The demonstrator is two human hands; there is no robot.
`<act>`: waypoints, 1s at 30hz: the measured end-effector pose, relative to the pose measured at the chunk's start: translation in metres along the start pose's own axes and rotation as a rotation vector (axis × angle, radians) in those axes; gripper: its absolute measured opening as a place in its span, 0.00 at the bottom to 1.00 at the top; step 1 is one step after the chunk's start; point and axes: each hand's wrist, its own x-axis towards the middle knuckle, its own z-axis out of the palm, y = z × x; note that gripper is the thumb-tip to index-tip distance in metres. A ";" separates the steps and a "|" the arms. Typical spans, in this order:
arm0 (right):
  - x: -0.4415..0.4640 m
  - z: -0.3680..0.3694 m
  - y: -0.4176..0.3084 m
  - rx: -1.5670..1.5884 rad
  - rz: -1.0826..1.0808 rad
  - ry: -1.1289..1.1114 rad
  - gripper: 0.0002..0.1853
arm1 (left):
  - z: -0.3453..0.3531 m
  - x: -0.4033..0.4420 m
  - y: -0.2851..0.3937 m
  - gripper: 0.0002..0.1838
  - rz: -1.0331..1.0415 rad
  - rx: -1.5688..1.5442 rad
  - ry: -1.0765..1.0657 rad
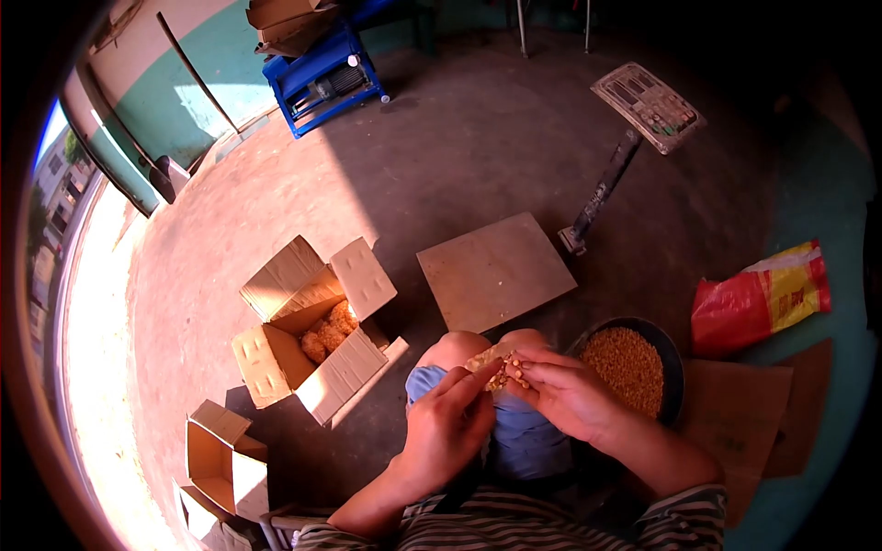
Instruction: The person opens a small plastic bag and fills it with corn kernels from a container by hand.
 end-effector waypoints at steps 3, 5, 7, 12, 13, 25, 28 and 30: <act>-0.002 0.004 -0.002 -0.027 0.008 0.011 0.14 | 0.000 0.001 -0.001 0.20 0.002 -0.004 -0.002; -0.005 0.009 -0.005 -0.036 0.013 0.022 0.14 | 0.000 0.000 -0.002 0.20 0.010 0.001 -0.010; -0.007 0.014 -0.007 -0.105 0.058 0.070 0.15 | -0.001 -0.001 -0.001 0.20 0.015 0.005 -0.018; -0.005 0.016 -0.007 -0.137 0.035 0.034 0.18 | -0.002 -0.001 -0.001 0.17 0.000 0.046 -0.008; -0.004 0.015 -0.006 -0.145 0.008 -0.008 0.19 | -0.002 -0.001 -0.002 0.17 0.000 0.049 -0.011; -0.010 0.010 0.005 -0.153 -0.025 -0.065 0.29 | 0.007 -0.001 -0.007 0.13 0.060 0.153 0.068; -0.018 0.012 0.000 -0.135 -0.028 -0.163 0.27 | 0.009 0.000 -0.001 0.12 -0.009 0.097 0.074; -0.027 0.010 -0.009 -0.163 -0.054 -0.194 0.26 | 0.009 0.000 -0.005 0.11 -0.010 0.111 0.077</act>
